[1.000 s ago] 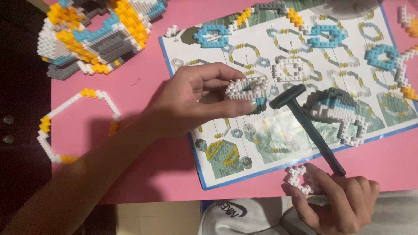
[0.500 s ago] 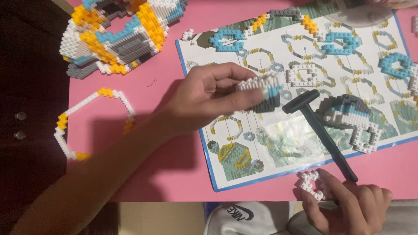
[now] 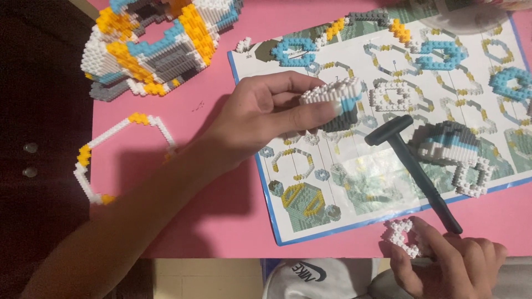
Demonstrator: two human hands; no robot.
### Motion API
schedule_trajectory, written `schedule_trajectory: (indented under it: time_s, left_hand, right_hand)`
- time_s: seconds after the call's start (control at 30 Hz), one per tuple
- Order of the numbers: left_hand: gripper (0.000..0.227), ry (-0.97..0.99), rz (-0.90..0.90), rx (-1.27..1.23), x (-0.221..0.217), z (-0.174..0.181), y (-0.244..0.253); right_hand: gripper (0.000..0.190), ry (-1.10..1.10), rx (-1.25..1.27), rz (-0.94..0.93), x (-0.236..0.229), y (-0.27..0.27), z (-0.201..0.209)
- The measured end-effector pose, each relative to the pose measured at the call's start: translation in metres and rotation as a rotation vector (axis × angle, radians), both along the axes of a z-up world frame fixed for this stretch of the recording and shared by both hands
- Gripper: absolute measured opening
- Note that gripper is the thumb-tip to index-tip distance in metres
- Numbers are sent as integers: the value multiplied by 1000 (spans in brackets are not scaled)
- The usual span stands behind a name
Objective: Assembling a 3D model using plastic connector blocks and a toy hammer according to instructions.
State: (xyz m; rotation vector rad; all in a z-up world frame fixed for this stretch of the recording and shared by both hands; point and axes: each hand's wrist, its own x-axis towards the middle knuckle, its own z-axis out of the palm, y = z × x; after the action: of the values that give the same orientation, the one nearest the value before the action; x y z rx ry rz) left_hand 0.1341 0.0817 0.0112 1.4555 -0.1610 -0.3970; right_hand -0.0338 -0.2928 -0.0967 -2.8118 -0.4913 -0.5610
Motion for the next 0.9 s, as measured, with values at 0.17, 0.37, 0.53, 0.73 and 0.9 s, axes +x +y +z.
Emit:
schedule_trajectory:
  time_s: [0.17,0.37,0.53,0.73,0.9]
  left_hand:
    - [59,41,-10,-25,0,5,-2]
    - [66,86,-6,33,1,3,0]
    - [59,77,-51,-24,0,3,0]
    - [55,-142,-80,99,0,-2,-2]
    - [50,-313,-56,249,-5,-8,-6]
  right_hand:
    - [54,-7,99,-7,2,10,4]
    - [59,-64,85,0,2,5,-4]
    - [60,-55,71,9,4,8,1]
    - [55,-65,102,8,6,17,9]
    - [60,-23,107,-27,5,20,14]
